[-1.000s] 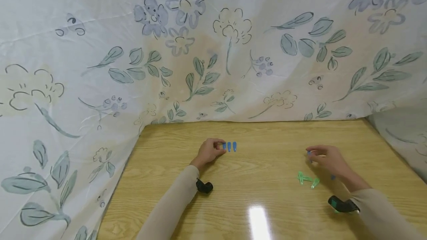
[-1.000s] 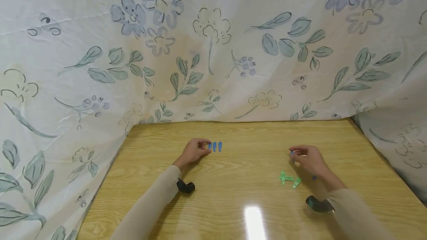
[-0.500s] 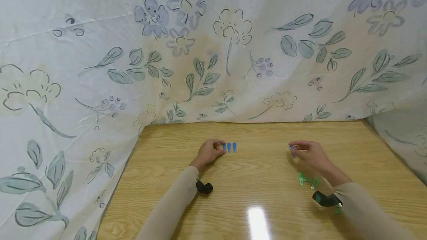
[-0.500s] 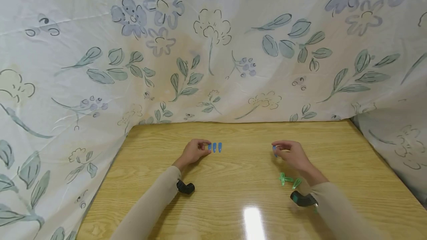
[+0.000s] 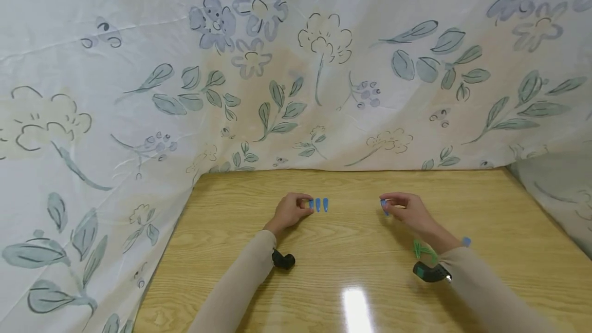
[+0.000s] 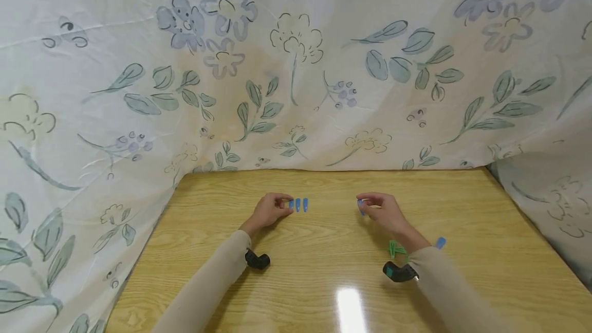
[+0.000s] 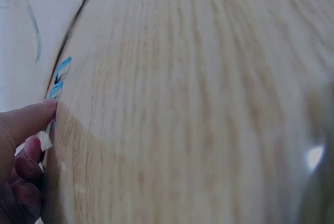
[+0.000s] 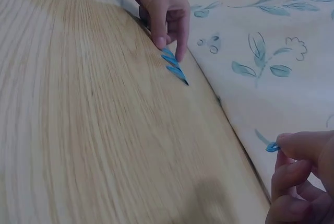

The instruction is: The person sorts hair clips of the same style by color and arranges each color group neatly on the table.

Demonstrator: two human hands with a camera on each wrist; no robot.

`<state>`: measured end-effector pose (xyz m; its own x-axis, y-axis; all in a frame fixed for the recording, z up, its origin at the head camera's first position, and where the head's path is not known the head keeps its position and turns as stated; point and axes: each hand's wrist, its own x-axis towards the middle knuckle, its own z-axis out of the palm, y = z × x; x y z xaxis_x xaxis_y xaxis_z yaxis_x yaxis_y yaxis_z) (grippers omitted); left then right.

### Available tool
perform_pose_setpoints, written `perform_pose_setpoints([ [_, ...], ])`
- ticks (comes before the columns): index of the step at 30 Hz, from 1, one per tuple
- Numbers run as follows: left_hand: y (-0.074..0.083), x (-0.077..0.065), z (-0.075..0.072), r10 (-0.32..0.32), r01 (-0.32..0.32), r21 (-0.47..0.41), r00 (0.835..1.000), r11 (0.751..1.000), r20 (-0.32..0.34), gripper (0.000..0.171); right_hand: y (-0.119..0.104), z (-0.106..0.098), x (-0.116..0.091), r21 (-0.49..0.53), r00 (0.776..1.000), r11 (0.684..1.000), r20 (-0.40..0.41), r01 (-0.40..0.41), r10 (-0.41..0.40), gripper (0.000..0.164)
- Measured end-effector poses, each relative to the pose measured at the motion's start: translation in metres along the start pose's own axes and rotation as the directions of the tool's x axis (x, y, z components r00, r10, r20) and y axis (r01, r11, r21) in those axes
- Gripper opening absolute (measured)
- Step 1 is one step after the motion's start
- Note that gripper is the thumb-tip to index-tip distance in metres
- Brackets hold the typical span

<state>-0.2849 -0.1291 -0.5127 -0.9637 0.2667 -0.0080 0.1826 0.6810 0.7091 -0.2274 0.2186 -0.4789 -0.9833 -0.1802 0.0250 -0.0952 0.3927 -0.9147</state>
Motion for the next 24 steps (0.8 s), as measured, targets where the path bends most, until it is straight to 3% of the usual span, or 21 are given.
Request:
perform_pose_setpoints([
  [17, 0.003, -0.001, 0.000, 0.002, -0.002, 0.006, 1.000, 1.000, -0.004, 0.033, -0.004, 0.042, 0.024, 0.123, 0.997, 0.991, 0.062, -0.055, 0.048, 0.039],
  [24, 0.000, -0.001, 0.001, -0.004, 0.004, 0.011, 1.000, 1.000, -0.006, 0.032, -0.004, 0.063, 0.034, 0.141, 0.997, 0.989, 0.074, -0.032, 0.022, 0.037],
])
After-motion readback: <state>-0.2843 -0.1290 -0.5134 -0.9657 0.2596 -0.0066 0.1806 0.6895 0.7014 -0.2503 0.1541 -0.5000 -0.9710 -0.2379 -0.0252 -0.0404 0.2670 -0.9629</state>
